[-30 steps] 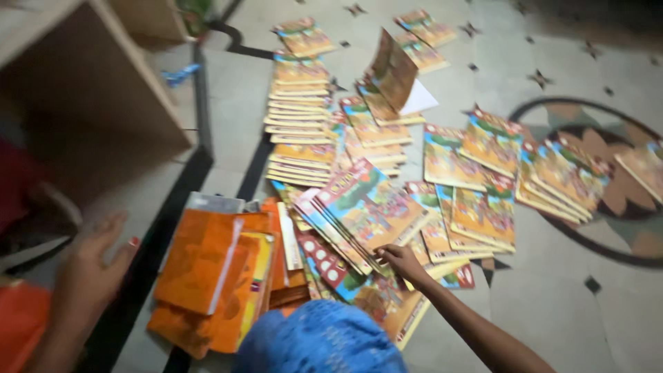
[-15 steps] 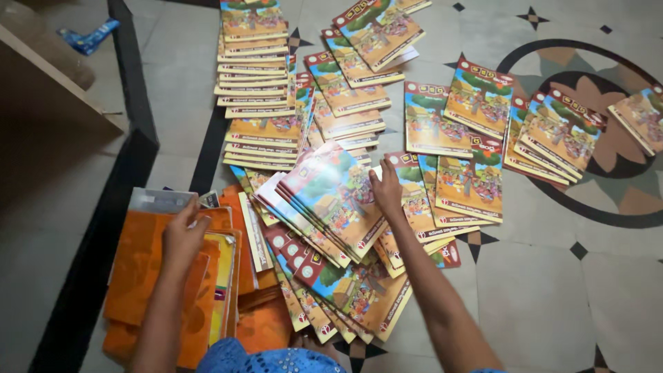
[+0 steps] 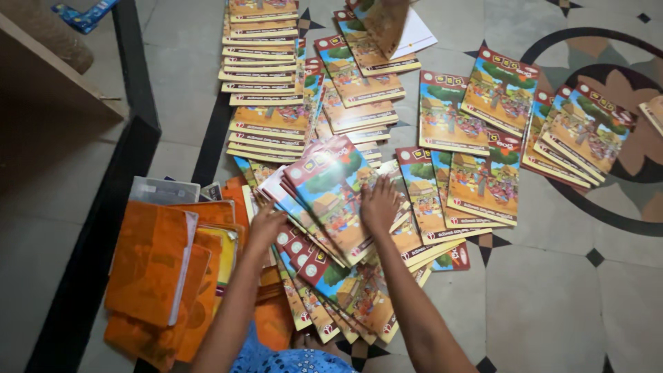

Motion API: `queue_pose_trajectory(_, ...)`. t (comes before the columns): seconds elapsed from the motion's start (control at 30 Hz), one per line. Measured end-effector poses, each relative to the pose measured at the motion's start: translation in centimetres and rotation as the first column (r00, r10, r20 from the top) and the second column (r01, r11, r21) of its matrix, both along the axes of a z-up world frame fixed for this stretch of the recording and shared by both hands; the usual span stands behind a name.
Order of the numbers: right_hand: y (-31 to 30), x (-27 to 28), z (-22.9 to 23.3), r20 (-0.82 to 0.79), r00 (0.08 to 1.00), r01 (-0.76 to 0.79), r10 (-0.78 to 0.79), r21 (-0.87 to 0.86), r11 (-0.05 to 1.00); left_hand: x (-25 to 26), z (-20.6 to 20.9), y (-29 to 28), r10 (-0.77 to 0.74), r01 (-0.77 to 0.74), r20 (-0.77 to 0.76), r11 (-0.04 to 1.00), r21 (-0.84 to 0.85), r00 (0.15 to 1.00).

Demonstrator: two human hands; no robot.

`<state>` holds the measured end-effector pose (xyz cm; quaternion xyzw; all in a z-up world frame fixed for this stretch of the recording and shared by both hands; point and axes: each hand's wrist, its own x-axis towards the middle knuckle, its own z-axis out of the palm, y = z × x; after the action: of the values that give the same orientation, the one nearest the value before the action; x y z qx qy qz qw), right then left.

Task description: The person picks up books from a pile on the floor and places them onto a shelf. The person handles the books one at a time, stacking them neatly on the shelf.

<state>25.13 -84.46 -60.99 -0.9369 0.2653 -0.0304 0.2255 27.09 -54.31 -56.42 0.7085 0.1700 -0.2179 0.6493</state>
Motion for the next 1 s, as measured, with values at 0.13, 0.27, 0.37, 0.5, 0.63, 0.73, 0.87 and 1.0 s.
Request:
queue_pose_trajectory(0.13, 2.1, -1.4, 0.6, -0.028, 0.997, 0.067, -0.066, 0.056, 0.996, -2.0, -1.8, -3.9, 0.039, -0.038, -0.062, 0.999, 0.027, 0.997)
queue_pose_trajectory(0.27, 4.6, -2.4, 0.4, -0.02, 0.991, 0.131, -0.13, 0.064, 0.989, -2.9, -3.3, -5.2, 0.033, -0.022, -0.17, 0.998, 0.065, 0.985)
queue_pose_trajectory(0.37, 5.8, -2.9, -0.1, -0.038, 0.986, 0.164, -0.161, 0.088, 0.983, -3.3, -3.9, -5.1, 0.015, -0.01, -0.06, 0.995, 0.097, 0.998)
queue_pose_trajectory(0.5, 8.0, -3.8, -0.2, -0.09, 0.983, 0.17, -0.158, 0.151, 0.974, -4.0, -1.1, -4.8, 0.017, -0.017, 0.004, 0.999, 0.036, 1.0)
queue_pose_trajectory(0.63, 10.8, -4.7, -0.8, -0.17, 0.979, 0.15, -0.112, 0.236, 0.96, -5.1, 2.5, -5.2, -0.026, 0.009, 0.133, 0.992, 0.129, 0.991)
queue_pose_trajectory(0.73, 12.1, -5.3, -1.8, -0.156, 0.983, 0.143, -0.097, 0.317, 0.937, -4.9, 4.2, -4.5, -0.077, 0.049, 0.328, 0.994, 0.094, 0.942)
queue_pose_trajectory(0.87, 13.7, -5.2, -0.9, 0.063, 0.996, 0.003, -0.065, 0.702, 0.712, -5.2, 9.0, -2.4, -0.207, 0.056, 0.492, 0.951, 0.303, 0.846)
queue_pose_trajectory(1.0, 15.9, -4.4, 5.3, 0.064, 0.994, -0.054, -0.092, 0.992, 0.112, -6.1, 18.2, 1.0, -0.262, 0.076, 0.435, 0.914, 0.399, 0.862)
